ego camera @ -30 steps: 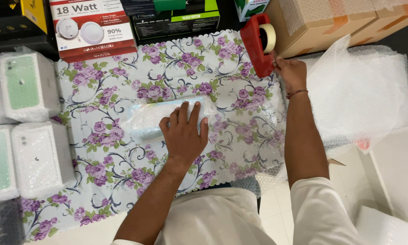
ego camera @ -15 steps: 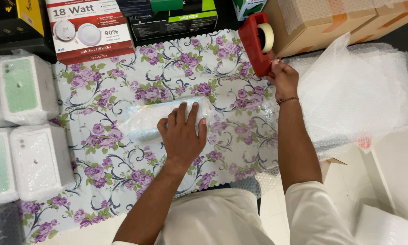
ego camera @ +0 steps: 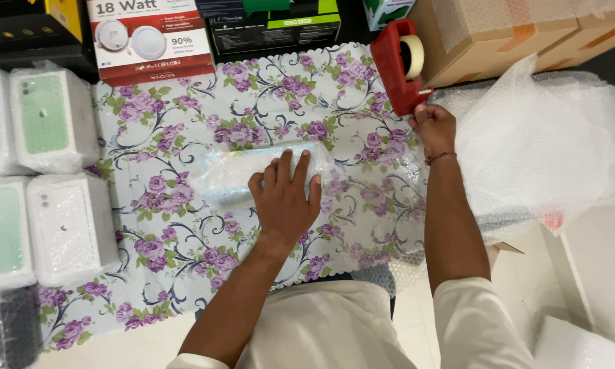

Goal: The person wraps a boxed tape dispenser in bubble wrap and secures it with adhesive tape from a desk dispenser.

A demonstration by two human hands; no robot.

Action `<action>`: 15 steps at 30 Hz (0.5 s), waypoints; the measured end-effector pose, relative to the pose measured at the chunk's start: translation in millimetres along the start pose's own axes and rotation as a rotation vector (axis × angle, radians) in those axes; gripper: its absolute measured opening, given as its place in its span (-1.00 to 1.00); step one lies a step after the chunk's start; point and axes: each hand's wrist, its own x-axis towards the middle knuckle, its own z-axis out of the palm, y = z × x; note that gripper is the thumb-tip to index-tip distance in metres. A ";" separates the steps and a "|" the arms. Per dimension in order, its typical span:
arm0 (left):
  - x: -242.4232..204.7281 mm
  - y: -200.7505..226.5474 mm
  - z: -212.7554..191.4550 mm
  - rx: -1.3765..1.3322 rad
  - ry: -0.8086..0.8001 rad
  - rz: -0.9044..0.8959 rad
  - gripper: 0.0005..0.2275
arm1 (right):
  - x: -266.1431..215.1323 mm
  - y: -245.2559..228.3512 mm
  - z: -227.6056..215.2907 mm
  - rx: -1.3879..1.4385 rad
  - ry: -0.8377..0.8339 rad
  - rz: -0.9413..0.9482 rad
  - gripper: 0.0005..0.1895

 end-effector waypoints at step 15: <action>-3.7 1.5 12.7 0.018 0.050 -0.015 -0.58 | -190.9 -178.9 118.2 -0.433 -0.782 -0.723 -0.80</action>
